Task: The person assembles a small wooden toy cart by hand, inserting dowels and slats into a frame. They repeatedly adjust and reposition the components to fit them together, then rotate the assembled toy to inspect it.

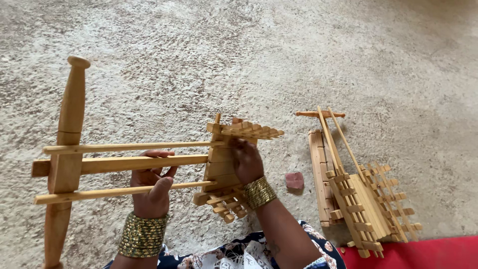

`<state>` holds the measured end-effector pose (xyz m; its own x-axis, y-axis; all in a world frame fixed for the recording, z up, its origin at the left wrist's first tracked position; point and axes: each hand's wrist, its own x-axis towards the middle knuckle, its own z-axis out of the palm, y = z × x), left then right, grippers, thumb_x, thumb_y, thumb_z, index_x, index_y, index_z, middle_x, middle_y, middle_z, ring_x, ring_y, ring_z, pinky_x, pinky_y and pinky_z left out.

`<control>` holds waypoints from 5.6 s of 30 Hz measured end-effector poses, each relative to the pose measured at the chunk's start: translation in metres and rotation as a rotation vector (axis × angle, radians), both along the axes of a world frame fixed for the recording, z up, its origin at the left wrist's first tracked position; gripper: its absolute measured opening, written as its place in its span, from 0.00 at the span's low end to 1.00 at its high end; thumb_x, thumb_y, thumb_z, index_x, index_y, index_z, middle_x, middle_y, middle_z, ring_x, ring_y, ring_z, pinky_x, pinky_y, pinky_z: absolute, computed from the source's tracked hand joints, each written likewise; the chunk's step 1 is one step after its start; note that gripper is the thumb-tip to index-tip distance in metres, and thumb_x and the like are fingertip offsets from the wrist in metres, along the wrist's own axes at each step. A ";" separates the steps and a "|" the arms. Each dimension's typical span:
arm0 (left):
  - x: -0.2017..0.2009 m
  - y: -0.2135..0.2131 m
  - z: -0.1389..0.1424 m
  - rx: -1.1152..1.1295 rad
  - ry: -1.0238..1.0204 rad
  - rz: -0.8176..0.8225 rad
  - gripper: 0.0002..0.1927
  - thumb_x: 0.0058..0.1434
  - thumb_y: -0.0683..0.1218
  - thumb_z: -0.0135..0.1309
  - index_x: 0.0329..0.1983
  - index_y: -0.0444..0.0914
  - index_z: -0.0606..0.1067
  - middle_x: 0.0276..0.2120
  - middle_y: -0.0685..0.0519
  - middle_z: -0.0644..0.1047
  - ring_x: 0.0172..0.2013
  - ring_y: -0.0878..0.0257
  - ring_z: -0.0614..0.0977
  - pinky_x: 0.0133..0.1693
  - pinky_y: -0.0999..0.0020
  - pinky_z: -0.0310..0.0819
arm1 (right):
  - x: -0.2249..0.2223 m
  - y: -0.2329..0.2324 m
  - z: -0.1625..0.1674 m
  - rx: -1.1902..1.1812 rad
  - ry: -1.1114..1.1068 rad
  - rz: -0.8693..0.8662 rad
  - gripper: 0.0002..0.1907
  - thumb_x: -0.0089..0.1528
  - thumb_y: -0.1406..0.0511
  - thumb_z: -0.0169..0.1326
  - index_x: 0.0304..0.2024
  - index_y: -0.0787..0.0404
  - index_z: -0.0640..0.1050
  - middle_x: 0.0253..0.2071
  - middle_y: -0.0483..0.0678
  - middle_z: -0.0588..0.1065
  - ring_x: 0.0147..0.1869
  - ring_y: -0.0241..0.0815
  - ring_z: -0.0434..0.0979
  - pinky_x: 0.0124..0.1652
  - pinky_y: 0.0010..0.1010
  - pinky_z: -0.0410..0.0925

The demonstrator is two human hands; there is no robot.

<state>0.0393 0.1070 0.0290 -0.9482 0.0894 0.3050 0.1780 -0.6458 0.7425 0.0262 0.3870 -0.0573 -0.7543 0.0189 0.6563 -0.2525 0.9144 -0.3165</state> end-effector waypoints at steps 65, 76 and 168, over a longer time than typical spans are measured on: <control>0.037 -0.014 -0.021 -0.088 -0.081 0.083 0.31 0.55 0.33 0.50 0.64 0.37 0.64 0.58 0.52 0.70 0.51 0.70 0.74 0.55 0.73 0.73 | 0.045 -0.067 0.055 0.191 -0.264 0.088 0.07 0.61 0.64 0.56 0.37 0.59 0.82 0.38 0.52 0.80 0.41 0.46 0.79 0.40 0.37 0.76; 0.017 -0.023 -0.017 0.045 -0.238 0.060 0.36 0.54 0.32 0.48 0.70 0.34 0.63 0.47 0.46 0.66 0.38 0.66 0.68 0.38 0.72 0.72 | 0.044 -0.085 0.075 0.060 -0.696 -0.065 0.13 0.57 0.66 0.57 0.44 0.55 0.83 0.43 0.55 0.81 0.45 0.54 0.82 0.48 0.40 0.76; -0.033 -0.033 -0.055 0.247 -0.584 0.274 0.34 0.51 0.29 0.37 0.64 0.39 0.64 0.57 0.48 0.73 0.56 0.54 0.76 0.61 0.62 0.76 | 0.028 -0.026 0.047 -0.365 -1.156 -0.161 0.12 0.64 0.65 0.56 0.50 0.55 0.82 0.47 0.50 0.81 0.42 0.39 0.83 0.45 0.30 0.79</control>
<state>0.0064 0.0745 -0.0258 -0.9417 -0.1836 -0.2820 -0.0253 -0.7971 0.6033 0.0538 0.3613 -0.0106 -0.8621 0.2083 -0.4619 0.4548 0.7201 -0.5240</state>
